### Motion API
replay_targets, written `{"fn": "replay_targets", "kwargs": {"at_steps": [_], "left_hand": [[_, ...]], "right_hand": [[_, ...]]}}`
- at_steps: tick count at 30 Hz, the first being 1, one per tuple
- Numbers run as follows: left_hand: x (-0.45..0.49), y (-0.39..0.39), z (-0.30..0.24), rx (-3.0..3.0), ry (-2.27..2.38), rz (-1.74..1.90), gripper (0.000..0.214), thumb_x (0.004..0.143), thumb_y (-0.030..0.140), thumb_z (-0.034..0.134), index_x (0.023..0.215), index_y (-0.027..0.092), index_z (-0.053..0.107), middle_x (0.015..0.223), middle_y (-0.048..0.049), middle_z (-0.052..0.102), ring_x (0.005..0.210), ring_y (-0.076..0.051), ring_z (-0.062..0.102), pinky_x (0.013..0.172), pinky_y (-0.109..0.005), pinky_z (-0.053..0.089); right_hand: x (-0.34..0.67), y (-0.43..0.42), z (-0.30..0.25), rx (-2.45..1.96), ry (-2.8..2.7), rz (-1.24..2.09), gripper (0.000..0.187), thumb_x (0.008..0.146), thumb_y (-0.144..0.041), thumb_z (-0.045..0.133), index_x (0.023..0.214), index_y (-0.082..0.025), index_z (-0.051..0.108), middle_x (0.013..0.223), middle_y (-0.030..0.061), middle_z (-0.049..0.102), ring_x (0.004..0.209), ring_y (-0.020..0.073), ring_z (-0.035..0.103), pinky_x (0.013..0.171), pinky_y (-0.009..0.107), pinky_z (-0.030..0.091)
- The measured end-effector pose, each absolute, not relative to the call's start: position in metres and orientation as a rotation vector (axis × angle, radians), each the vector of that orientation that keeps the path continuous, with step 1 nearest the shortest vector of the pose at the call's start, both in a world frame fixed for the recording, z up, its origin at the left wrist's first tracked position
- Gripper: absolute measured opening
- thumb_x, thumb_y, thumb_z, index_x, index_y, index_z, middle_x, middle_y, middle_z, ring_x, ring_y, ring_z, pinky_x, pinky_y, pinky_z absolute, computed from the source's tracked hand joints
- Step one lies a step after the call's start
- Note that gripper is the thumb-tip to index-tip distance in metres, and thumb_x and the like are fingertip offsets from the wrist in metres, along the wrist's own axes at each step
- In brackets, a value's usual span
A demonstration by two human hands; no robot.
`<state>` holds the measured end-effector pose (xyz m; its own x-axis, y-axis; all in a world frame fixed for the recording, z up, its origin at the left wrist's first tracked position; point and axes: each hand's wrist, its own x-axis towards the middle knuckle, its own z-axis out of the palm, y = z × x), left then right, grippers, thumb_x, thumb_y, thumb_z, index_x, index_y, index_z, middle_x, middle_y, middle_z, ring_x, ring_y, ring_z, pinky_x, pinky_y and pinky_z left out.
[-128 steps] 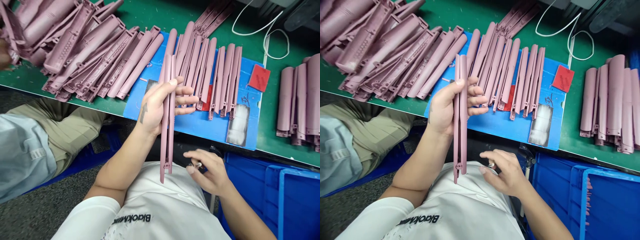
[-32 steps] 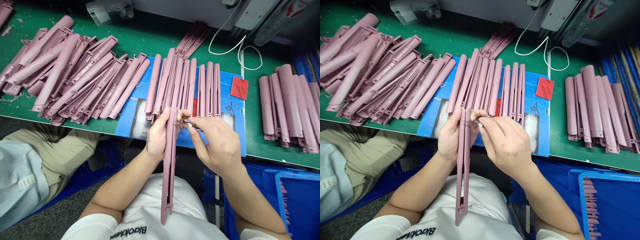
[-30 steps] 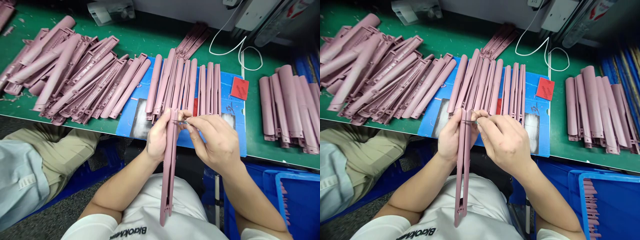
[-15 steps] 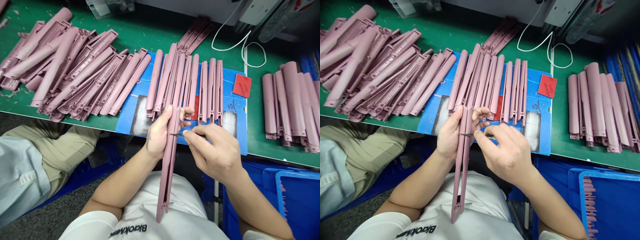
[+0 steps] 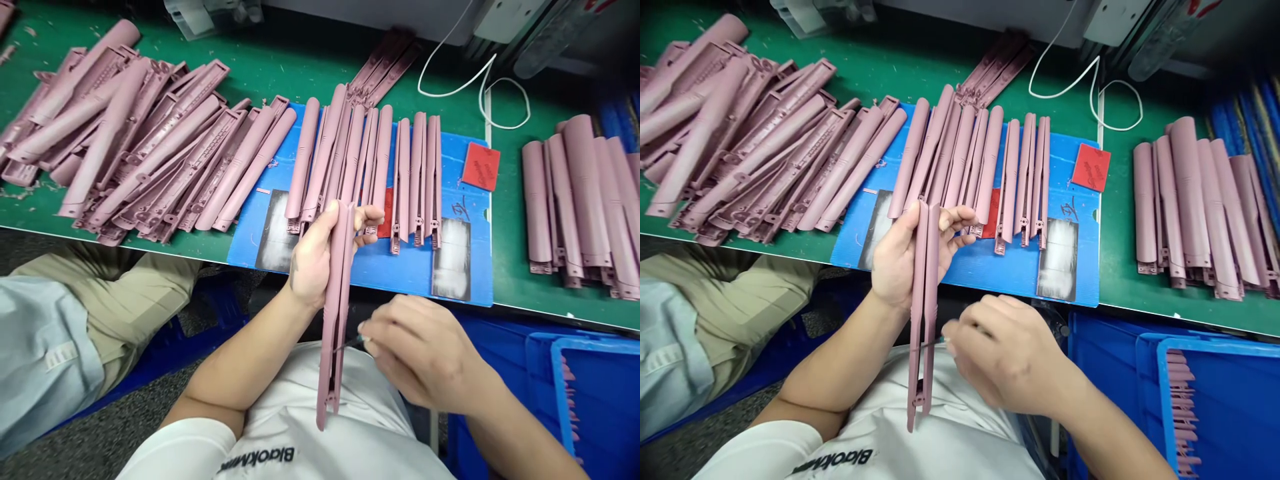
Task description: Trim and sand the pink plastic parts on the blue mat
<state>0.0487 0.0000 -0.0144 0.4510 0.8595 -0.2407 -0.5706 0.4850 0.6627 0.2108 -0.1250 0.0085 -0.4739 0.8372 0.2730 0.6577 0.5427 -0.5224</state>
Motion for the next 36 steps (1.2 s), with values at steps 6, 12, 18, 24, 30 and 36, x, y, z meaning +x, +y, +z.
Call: {"fn": "replay_targets", "kwargs": {"at_steps": [6,12,18,24,30,36], "left_hand": [[0.059,-0.002,-0.013,0.489,0.592,0.959,0.051,0.11,0.058,0.052,0.083,0.018,0.069,0.102,-0.0096,0.077,0.1,-0.021,0.076,0.088,-0.031,0.064],[0.054,-0.017,-0.031,0.91,0.762,0.929,0.043,0.098,0.058,0.079,0.116,0.02,0.075,0.114,-0.0063,0.077,0.103,-0.018,0.073,0.095,-0.027,0.061],[0.06,-0.044,-0.042,0.988,0.77,0.44,0.047,0.1,0.062,0.073,0.116,0.02,0.06,0.088,0.0016,0.065,0.064,-0.01,0.064,0.058,-0.022,0.054],[0.058,-0.047,-0.037,0.965,0.938,0.465,0.052,0.105,0.068,0.058,0.12,0.019,0.058,0.07,0.0073,0.055,0.048,-0.008,0.051,0.045,-0.019,0.042],[0.056,-0.053,-0.031,0.936,1.046,0.459,0.067,0.098,0.064,0.07,0.146,0.02,0.053,0.079,0.0022,0.067,0.052,-0.014,0.06,0.043,-0.022,0.048],[0.035,-0.037,-0.031,0.867,1.08,0.571,0.058,0.095,0.054,0.077,0.143,0.024,0.062,0.092,-0.0025,0.075,0.062,-0.02,0.071,0.047,-0.029,0.058]], "right_hand": [[0.181,-0.114,-0.025,-1.42,-1.493,1.146,0.035,0.101,-0.047,0.078,0.122,-0.023,0.064,0.081,-0.0044,0.068,0.062,0.0112,0.058,0.056,0.024,0.042],[0.198,-0.086,-0.018,-1.482,-1.191,1.084,0.033,0.098,-0.05,0.077,0.109,-0.022,0.063,0.075,-0.0057,0.062,0.063,0.0117,0.053,0.06,0.025,0.042],[0.262,0.005,0.004,-1.791,-1.297,0.699,0.041,0.1,-0.055,0.068,0.08,-0.025,0.05,0.065,-0.0061,0.051,0.06,0.0123,0.044,0.057,0.028,0.033],[0.257,0.074,0.005,-2.087,-1.67,0.683,0.049,0.104,-0.054,0.059,0.066,-0.022,0.055,0.067,0.0019,0.061,0.066,0.0165,0.055,0.061,0.03,0.031],[0.266,0.097,0.017,-2.251,-1.865,0.579,0.056,0.108,-0.067,0.05,0.092,-0.02,0.075,0.098,0.0154,0.08,0.097,0.0304,0.075,0.073,0.033,0.047],[0.374,0.02,0.05,-2.986,-1.348,-0.119,0.058,0.113,-0.06,0.047,0.121,-0.011,0.077,0.119,0.0241,0.08,0.106,0.0308,0.077,0.078,0.033,0.047]]}}
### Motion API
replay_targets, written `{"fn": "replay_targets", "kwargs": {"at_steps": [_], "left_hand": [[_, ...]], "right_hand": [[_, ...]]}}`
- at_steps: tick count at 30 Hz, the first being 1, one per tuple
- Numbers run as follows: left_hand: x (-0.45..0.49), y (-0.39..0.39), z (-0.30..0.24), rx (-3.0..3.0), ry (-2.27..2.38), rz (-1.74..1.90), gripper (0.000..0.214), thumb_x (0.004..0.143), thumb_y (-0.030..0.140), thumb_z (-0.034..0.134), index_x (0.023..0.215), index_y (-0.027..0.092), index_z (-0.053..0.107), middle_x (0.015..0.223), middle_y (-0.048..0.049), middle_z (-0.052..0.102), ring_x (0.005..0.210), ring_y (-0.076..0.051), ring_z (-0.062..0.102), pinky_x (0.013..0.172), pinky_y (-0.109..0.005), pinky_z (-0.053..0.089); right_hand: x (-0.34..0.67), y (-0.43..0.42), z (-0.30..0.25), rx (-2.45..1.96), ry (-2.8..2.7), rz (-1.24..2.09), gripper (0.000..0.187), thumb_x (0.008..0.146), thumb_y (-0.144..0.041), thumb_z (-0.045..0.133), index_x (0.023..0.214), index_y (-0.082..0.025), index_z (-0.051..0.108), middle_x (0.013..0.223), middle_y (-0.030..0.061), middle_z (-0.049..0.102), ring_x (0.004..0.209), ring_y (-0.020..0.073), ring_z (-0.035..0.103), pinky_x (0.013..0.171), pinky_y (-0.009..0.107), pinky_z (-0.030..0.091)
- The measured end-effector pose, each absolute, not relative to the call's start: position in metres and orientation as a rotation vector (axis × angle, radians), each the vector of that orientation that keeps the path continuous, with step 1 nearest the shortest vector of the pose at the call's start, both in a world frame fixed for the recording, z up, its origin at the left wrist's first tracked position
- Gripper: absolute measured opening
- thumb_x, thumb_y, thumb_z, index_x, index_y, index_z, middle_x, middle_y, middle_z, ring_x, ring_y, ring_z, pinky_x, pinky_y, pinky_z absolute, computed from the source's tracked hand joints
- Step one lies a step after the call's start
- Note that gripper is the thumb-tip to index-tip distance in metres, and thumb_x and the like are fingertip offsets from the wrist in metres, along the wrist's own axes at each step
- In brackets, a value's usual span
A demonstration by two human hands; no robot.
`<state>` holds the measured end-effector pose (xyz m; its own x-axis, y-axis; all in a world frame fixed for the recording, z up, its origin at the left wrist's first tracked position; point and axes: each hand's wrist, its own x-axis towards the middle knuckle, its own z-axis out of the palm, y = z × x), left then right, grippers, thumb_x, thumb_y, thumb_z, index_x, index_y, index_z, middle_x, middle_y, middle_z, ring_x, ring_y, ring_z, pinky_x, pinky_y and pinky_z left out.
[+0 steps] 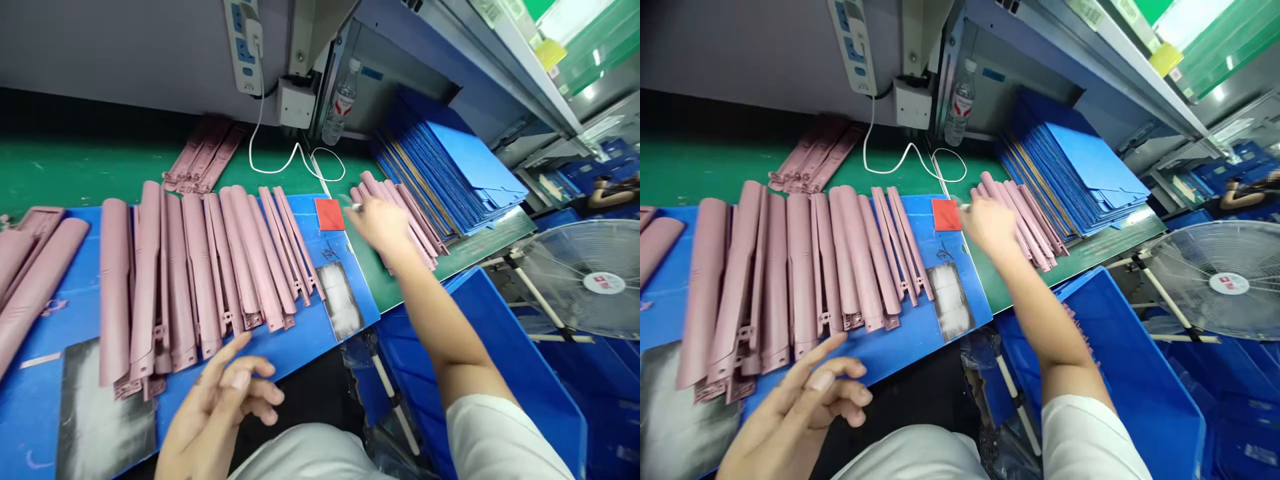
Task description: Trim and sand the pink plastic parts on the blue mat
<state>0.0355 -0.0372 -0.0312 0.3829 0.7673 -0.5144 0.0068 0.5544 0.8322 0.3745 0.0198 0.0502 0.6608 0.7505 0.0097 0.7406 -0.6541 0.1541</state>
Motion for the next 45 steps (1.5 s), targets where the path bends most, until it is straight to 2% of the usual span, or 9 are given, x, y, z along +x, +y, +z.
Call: {"fn": "replay_targets", "kwargs": {"at_steps": [7,14,18,21,23,26,29,37,45], "left_hand": [[0.061,-0.008,-0.033,2.619,0.722,0.809,0.03,0.105,0.016,0.065,0.134,0.016,0.073,0.137,-0.0161,0.079,0.129,-0.038,0.074,0.11,-0.055,0.06],[0.076,0.009,-0.035,2.738,0.779,0.57,0.041,0.109,0.02,0.057,0.148,0.009,0.068,0.155,-0.0202,0.069,0.148,-0.043,0.062,0.121,-0.067,0.052],[0.062,-0.002,-0.033,2.294,0.736,0.786,0.042,0.11,0.031,0.06,0.149,0.016,0.066,0.146,-0.018,0.073,0.139,-0.033,0.069,0.12,-0.053,0.056],[0.07,-0.003,-0.03,1.622,0.775,0.858,0.051,0.109,0.045,0.065,0.154,0.021,0.061,0.143,-0.015,0.075,0.131,-0.026,0.074,0.117,-0.043,0.058],[0.081,0.003,-0.026,1.165,0.751,0.933,0.064,0.103,0.061,0.07,0.151,0.02,0.06,0.139,-0.0159,0.075,0.122,-0.025,0.077,0.105,-0.037,0.063],[0.086,0.019,-0.017,0.77,0.719,1.099,0.068,0.092,0.078,0.074,0.125,0.018,0.068,0.109,-0.0096,0.078,0.091,-0.019,0.079,0.073,-0.027,0.064],[0.071,0.031,-0.01,0.636,0.763,1.266,0.056,0.087,0.068,0.086,0.109,0.021,0.066,0.078,0.0039,0.064,0.06,-0.011,0.064,0.05,-0.02,0.052],[0.032,0.011,-0.01,0.495,0.547,1.109,0.043,0.1,0.061,0.071,0.107,0.018,0.068,0.071,0.0047,0.055,0.051,-0.009,0.053,0.041,-0.02,0.047],[0.024,0.002,-0.008,0.612,0.618,1.098,0.043,0.098,0.059,0.076,0.11,0.019,0.07,0.073,0.0038,0.06,0.053,-0.01,0.056,0.043,-0.019,0.049]], "right_hand": [[0.437,-0.039,0.033,2.653,1.05,0.168,0.048,0.109,-0.042,0.059,0.13,-0.001,0.071,0.124,0.0353,0.074,0.104,0.037,0.076,0.078,0.039,0.044],[0.433,-0.028,0.019,2.725,1.169,0.096,0.043,0.105,-0.037,0.061,0.123,0.0,0.07,0.11,0.0343,0.077,0.099,0.0385,0.075,0.078,0.04,0.046],[0.408,-0.047,0.03,2.942,1.315,0.021,0.034,0.104,-0.044,0.058,0.113,-0.014,0.071,0.1,0.017,0.079,0.088,0.0283,0.073,0.073,0.034,0.047],[0.343,-0.071,0.028,3.29,1.759,-0.748,0.035,0.102,-0.054,0.06,0.105,-0.021,0.07,0.084,0.0054,0.073,0.067,0.0211,0.065,0.06,0.031,0.048],[0.286,-0.086,0.017,3.213,2.041,-1.267,0.034,0.098,-0.056,0.066,0.106,-0.023,0.071,0.082,0.0023,0.072,0.058,0.0172,0.058,0.054,0.03,0.047],[0.211,-0.106,-0.004,3.058,2.309,-1.13,0.028,0.096,-0.047,0.073,0.112,-0.024,0.073,0.087,0.0024,0.074,0.055,0.0142,0.053,0.057,0.03,0.049],[0.169,-0.121,-0.019,2.874,2.475,-1.048,0.034,0.096,-0.048,0.077,0.118,-0.023,0.073,0.091,0.0046,0.076,0.062,0.0162,0.06,0.065,0.03,0.054],[0.15,-0.128,-0.029,2.136,2.12,-2.58,0.031,0.103,-0.052,0.073,0.109,-0.022,0.076,0.077,-0.0014,0.066,0.061,0.0114,0.049,0.056,0.024,0.043],[0.145,-0.138,-0.03,2.209,2.132,-2.539,0.031,0.099,-0.052,0.079,0.104,-0.022,0.072,0.071,-0.004,0.06,0.056,0.01,0.042,0.052,0.024,0.037]]}}
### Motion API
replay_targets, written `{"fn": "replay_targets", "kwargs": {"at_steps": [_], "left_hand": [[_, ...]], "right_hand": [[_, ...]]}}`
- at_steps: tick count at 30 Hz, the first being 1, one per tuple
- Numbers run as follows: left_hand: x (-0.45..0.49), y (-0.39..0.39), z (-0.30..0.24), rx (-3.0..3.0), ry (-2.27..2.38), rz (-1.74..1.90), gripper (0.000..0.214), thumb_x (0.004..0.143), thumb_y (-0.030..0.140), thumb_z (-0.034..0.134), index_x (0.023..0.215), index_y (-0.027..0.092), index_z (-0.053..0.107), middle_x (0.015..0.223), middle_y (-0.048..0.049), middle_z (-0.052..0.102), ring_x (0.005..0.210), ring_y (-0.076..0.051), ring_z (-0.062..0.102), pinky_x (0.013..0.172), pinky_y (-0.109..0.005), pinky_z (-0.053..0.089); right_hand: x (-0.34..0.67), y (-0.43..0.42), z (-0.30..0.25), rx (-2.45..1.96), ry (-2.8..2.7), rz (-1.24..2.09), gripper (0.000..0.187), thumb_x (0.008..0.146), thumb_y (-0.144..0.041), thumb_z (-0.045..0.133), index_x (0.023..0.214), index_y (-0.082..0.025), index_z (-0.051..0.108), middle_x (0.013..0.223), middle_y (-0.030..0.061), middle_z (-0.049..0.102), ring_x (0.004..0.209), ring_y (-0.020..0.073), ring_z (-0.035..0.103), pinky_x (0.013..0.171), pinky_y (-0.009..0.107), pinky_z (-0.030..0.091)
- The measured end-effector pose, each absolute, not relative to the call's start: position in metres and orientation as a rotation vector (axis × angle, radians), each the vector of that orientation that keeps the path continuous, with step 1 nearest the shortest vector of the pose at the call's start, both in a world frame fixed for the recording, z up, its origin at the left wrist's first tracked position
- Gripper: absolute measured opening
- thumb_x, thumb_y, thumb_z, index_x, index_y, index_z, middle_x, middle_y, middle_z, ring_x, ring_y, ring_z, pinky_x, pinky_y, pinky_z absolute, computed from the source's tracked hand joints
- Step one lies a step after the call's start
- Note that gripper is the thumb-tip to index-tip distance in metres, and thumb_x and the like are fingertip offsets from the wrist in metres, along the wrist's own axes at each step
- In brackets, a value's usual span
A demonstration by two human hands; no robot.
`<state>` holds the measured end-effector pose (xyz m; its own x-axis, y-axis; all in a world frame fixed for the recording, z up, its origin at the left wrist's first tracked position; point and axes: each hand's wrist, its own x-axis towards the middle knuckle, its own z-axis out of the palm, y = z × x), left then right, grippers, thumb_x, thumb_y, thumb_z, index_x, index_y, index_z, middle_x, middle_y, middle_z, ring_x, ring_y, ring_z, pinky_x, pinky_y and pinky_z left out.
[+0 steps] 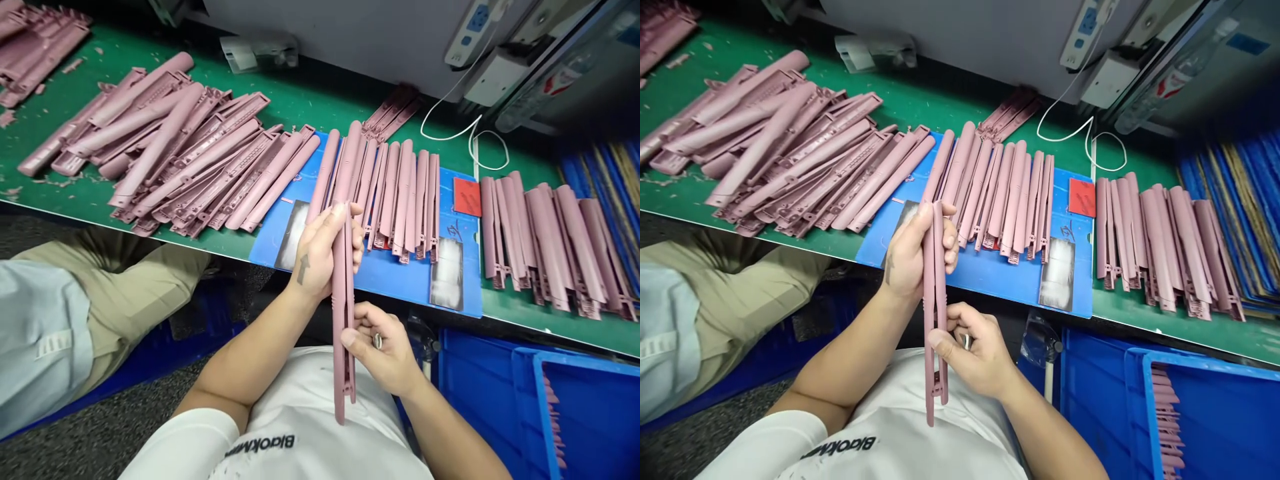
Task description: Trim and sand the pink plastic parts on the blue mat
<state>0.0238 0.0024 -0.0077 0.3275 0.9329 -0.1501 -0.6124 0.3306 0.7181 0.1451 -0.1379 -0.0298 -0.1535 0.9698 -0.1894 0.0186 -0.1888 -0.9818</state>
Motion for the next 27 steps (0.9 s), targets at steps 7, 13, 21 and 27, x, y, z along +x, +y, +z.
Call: {"fn": "replay_targets", "kwargs": {"at_steps": [7,13,21,27], "left_hand": [[0.027,-0.004,-0.007,0.618,0.69,1.083,0.047,0.096,0.062,0.078,0.114,0.02,0.07,0.072,0.0035,0.063,0.052,-0.01,0.058,0.042,-0.02,0.05],[0.026,-0.006,-0.012,0.714,0.768,1.143,0.05,0.092,0.062,0.082,0.113,0.017,0.074,0.086,-0.0016,0.07,0.063,-0.012,0.066,0.046,-0.02,0.054],[0.031,-0.008,-0.014,0.606,0.791,1.216,0.055,0.095,0.073,0.074,0.102,0.019,0.072,0.07,0.0023,0.061,0.05,-0.01,0.058,0.044,-0.021,0.05],[0.034,-0.005,-0.018,0.417,0.623,1.136,0.051,0.105,0.068,0.062,0.098,0.018,0.071,0.072,0.0027,0.055,0.05,-0.008,0.055,0.042,-0.019,0.048]], "right_hand": [[0.144,-0.138,-0.029,-1.312,-1.191,1.457,0.039,0.093,-0.059,0.084,0.095,-0.023,0.068,0.065,-0.0067,0.056,0.052,0.0093,0.04,0.049,0.025,0.035],[0.145,-0.139,-0.03,-1.523,-1.345,1.135,0.034,0.094,-0.054,0.082,0.09,-0.025,0.063,0.06,-0.0082,0.056,0.048,0.0093,0.042,0.048,0.025,0.036],[0.144,-0.143,-0.023,-1.559,-1.604,0.694,0.03,0.099,-0.047,0.077,0.084,-0.025,0.064,0.067,-0.0026,0.065,0.051,0.0106,0.049,0.053,0.026,0.043],[0.149,-0.135,-0.032,-1.412,-1.265,1.379,0.038,0.101,-0.057,0.073,0.118,-0.023,0.072,0.091,0.0039,0.079,0.062,0.0137,0.063,0.058,0.026,0.051]]}}
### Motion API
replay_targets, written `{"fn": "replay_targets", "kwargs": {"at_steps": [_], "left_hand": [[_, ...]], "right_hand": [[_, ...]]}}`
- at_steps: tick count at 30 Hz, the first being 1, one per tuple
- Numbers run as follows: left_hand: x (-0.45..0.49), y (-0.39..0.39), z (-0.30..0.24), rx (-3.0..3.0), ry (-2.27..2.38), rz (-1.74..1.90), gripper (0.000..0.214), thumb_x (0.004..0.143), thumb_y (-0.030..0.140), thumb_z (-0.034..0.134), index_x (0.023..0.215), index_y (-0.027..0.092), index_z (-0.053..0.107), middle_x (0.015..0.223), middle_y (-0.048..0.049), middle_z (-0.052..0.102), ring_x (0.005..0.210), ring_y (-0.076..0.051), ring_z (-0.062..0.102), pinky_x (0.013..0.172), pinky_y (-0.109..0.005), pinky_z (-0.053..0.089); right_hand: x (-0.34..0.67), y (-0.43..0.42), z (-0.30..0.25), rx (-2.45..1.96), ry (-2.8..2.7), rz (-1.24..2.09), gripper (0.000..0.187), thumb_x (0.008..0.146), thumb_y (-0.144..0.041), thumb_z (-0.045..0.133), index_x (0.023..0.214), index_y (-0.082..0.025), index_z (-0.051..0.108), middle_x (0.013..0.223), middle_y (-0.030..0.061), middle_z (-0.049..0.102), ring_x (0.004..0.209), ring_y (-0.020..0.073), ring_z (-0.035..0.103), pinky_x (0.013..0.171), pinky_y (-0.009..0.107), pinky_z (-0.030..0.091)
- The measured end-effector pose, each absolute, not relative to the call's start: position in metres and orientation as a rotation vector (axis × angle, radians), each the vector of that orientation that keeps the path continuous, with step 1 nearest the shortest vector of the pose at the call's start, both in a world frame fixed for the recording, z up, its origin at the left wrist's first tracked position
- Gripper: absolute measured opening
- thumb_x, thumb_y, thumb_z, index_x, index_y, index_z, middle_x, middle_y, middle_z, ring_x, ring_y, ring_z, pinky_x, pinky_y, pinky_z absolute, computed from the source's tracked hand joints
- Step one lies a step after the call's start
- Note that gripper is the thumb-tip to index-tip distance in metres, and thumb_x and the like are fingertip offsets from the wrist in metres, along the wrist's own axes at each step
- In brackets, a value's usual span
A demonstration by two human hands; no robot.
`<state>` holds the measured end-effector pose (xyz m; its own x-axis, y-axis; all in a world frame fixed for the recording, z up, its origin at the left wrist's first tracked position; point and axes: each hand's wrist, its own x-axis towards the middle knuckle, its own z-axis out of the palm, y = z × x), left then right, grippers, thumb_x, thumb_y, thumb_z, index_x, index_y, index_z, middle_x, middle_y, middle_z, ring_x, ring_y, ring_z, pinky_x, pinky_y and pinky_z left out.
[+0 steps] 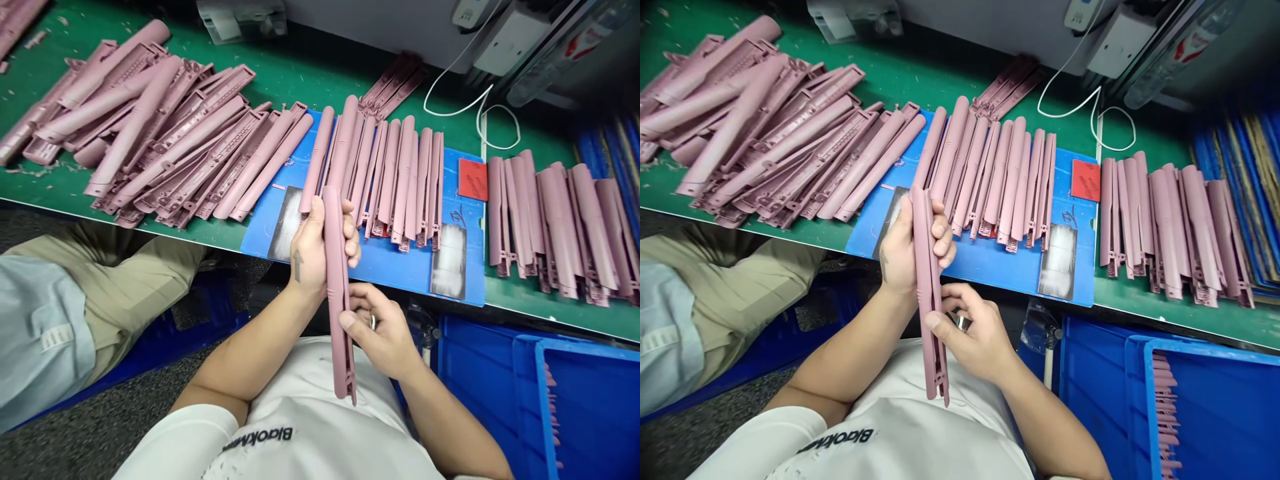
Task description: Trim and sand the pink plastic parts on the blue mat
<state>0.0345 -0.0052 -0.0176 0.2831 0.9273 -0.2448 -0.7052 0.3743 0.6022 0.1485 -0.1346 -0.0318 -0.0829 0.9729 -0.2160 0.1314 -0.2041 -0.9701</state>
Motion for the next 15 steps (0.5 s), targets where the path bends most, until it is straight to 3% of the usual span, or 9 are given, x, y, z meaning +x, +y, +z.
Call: {"fn": "replay_targets", "kwargs": {"at_steps": [3,7,15], "left_hand": [[0.0354,-0.0067,-0.0195,0.443,0.615,1.12,0.049,0.108,0.066,0.059,0.105,0.018,0.073,0.074,0.002,0.058,0.052,-0.009,0.057,0.043,-0.02,0.05],[0.0358,-0.0063,-0.0203,0.517,0.652,1.134,0.05,0.101,0.071,0.067,0.108,0.021,0.069,0.073,0.0029,0.061,0.052,-0.011,0.059,0.042,-0.021,0.051],[0.0351,-0.0017,-0.0256,0.491,0.651,1.088,0.047,0.102,0.067,0.067,0.101,0.02,0.067,0.069,0.0035,0.059,0.048,-0.009,0.057,0.039,-0.02,0.045]], "right_hand": [[0.1482,-0.1339,-0.038,-1.294,-1.143,1.568,0.045,0.102,-0.063,0.07,0.117,-0.021,0.075,0.08,0.0032,0.075,0.062,0.0153,0.063,0.057,0.027,0.052],[0.1479,-0.1367,-0.0403,-1.31,-1.134,1.488,0.04,0.103,-0.059,0.071,0.112,-0.02,0.076,0.072,0.0003,0.069,0.057,0.0138,0.058,0.054,0.026,0.05],[0.15,-0.1393,-0.0415,-1.27,-1.204,1.533,0.047,0.104,-0.061,0.069,0.126,-0.02,0.076,0.087,0.0058,0.077,0.065,0.0163,0.065,0.063,0.031,0.057]]}}
